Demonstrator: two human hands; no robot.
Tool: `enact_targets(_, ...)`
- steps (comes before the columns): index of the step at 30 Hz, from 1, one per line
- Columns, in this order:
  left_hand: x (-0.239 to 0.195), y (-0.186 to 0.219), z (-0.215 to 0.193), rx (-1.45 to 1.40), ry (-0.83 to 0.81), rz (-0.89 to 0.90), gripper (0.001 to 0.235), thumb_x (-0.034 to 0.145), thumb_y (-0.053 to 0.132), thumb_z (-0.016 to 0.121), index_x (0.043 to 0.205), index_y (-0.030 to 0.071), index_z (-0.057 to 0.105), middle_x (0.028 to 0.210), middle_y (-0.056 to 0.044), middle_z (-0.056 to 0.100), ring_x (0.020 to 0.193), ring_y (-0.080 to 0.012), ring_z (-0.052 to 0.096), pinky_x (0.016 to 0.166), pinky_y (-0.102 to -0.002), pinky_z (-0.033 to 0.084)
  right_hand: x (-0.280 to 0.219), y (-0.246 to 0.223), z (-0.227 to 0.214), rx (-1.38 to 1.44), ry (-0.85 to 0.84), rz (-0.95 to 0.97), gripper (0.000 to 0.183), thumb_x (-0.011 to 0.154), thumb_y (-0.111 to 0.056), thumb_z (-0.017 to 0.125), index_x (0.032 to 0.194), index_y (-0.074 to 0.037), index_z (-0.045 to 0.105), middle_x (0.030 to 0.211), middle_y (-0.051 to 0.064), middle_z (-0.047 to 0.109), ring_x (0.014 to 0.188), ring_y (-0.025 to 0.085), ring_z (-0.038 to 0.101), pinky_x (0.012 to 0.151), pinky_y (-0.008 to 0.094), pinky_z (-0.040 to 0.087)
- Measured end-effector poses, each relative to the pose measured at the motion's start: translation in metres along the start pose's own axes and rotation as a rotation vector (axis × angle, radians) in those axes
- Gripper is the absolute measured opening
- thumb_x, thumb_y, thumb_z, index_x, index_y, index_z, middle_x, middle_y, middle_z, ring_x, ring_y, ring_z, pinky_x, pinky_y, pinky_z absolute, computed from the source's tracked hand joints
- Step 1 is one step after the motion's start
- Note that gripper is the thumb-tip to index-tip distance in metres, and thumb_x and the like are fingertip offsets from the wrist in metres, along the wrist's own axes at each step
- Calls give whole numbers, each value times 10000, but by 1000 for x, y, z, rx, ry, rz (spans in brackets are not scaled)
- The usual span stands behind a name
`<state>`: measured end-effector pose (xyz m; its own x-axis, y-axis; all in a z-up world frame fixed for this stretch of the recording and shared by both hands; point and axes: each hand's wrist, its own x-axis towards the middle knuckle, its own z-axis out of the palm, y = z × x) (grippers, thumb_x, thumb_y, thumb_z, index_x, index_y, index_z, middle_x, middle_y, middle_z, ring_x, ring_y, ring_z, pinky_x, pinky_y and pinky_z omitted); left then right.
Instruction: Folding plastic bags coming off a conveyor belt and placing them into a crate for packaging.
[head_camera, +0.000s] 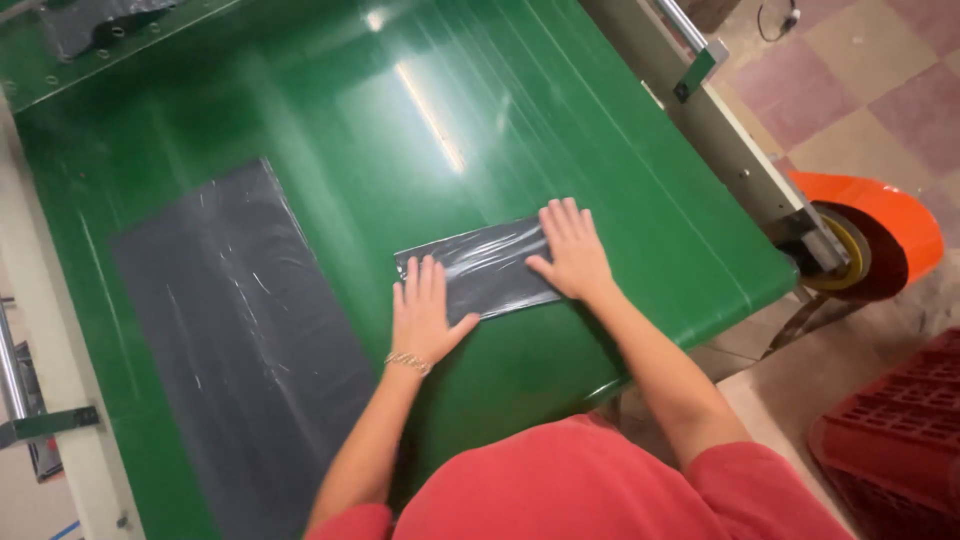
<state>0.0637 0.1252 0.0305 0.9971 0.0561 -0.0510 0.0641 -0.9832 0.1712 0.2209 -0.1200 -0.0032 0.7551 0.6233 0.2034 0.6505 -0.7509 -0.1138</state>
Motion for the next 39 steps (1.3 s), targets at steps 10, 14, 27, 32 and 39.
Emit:
enact_targets(10,-6,-57,85,369,467,717,177,890,352,517,771,225,483,761,51,408,659,-153,459,494,-329,388,-54,-122,21,263,-19,-378,762,795,-242,706,1449,35,431,1526,250,402,1455,411,337,1214,521,242)
enact_targets(14,-10,9,19,-13,-199,679,268,866,398,506,972,185,630,1050,-83,671,790,-278,721,653,-423,572,-105,-123,16,379,109,-376,367,840,-234,715,1186,-144,636,1391,50,586,1356,257,510,1194,437,345)
enact_targets(27,47,-4,51,-752,-289,-109,420,903,537,632,828,124,657,755,-90,674,755,-255,679,670,-368,559,-110,-30,58,1980,-326,1002,219,1054,-228,482,1237,-119,532,1220,190,667,1062,339,704,883,537,571)
enact_targets(32,36,31,78,-268,118,-195,408,958,603,493,894,211,584,766,-46,707,780,-266,731,703,-409,570,-107,-13,35,1983,-491,1040,170,1026,-235,495,1169,-168,556,1201,176,646,1109,413,668,917,610,526)
enact_targets(39,-20,38,66,-75,511,-317,522,823,628,624,1133,215,551,945,24,576,924,-201,605,675,-389,562,-152,-48,-18,1484,-198,758,126,1029,-182,545,1034,-59,523,872,145,582,774,330,711,641,436,629)
